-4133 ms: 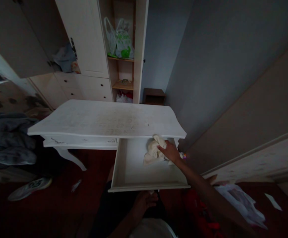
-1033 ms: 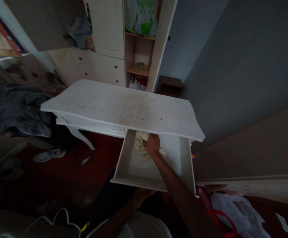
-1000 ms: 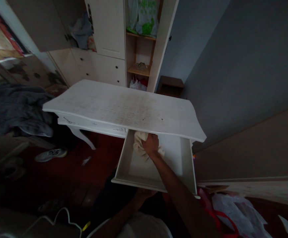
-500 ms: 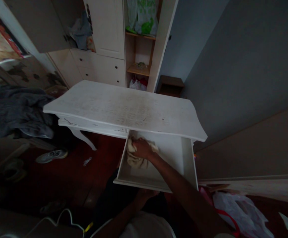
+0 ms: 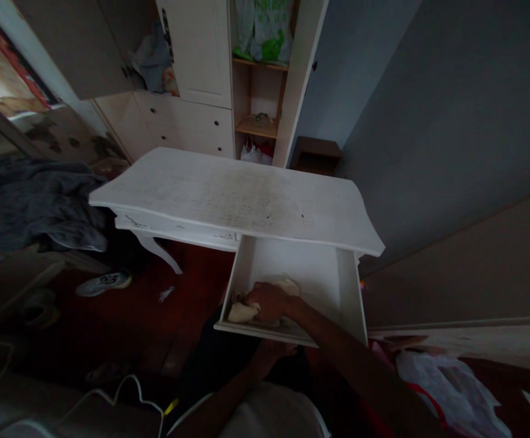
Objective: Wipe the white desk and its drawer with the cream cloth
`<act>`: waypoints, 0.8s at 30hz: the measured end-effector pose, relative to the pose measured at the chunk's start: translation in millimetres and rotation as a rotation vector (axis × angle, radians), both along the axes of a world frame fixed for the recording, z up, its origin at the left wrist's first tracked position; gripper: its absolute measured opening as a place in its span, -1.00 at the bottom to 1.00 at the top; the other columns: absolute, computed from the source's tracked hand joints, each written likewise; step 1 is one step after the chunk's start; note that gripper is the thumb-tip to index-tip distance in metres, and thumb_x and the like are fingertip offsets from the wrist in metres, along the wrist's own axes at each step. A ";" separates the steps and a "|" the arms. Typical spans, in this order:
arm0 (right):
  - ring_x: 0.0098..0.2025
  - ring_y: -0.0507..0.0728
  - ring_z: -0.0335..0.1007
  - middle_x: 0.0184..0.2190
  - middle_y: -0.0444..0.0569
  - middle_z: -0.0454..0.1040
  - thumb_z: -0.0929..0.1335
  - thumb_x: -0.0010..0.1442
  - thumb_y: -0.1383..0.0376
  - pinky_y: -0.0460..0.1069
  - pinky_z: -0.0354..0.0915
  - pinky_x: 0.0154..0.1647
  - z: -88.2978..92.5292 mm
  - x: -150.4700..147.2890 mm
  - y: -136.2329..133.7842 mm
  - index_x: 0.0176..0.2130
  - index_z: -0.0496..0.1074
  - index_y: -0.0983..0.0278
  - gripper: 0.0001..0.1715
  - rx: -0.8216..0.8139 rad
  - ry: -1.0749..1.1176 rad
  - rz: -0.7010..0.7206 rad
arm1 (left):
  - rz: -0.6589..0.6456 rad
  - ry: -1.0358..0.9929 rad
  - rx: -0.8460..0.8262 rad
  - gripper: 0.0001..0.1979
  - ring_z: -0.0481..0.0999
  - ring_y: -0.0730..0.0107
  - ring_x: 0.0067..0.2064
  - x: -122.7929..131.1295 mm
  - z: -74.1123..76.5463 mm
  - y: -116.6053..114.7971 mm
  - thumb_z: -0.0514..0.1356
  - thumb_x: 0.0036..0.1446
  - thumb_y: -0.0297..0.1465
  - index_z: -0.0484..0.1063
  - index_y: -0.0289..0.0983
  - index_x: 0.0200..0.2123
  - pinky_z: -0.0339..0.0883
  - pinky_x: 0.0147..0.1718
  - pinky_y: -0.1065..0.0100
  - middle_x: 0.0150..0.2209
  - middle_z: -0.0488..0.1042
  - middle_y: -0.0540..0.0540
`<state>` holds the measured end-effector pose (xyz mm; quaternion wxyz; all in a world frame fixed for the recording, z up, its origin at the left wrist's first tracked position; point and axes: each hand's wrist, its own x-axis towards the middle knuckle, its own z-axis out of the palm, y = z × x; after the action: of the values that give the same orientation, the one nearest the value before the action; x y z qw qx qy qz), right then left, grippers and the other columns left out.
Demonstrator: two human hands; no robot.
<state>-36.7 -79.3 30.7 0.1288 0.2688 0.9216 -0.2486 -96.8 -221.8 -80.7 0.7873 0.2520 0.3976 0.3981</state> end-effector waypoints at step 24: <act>0.28 0.32 0.17 0.34 0.12 0.17 0.33 0.08 0.48 0.18 0.14 0.28 -8.7 169.1 -56.6 0.32 0.17 0.30 -0.17 0.052 -0.048 -0.369 | -0.202 0.240 0.055 -0.36 0.57 -0.04 -0.12 -9.2 -2.1 0.6 0.30 -0.28 0.22 0.61 -0.28 -0.46 0.34 0.03 0.02 -0.29 0.63 -0.22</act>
<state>132.4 -135.9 22.0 0.0961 0.4423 0.8595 -0.2374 -106.0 -221.2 -82.7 0.7631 0.3577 0.4504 0.2947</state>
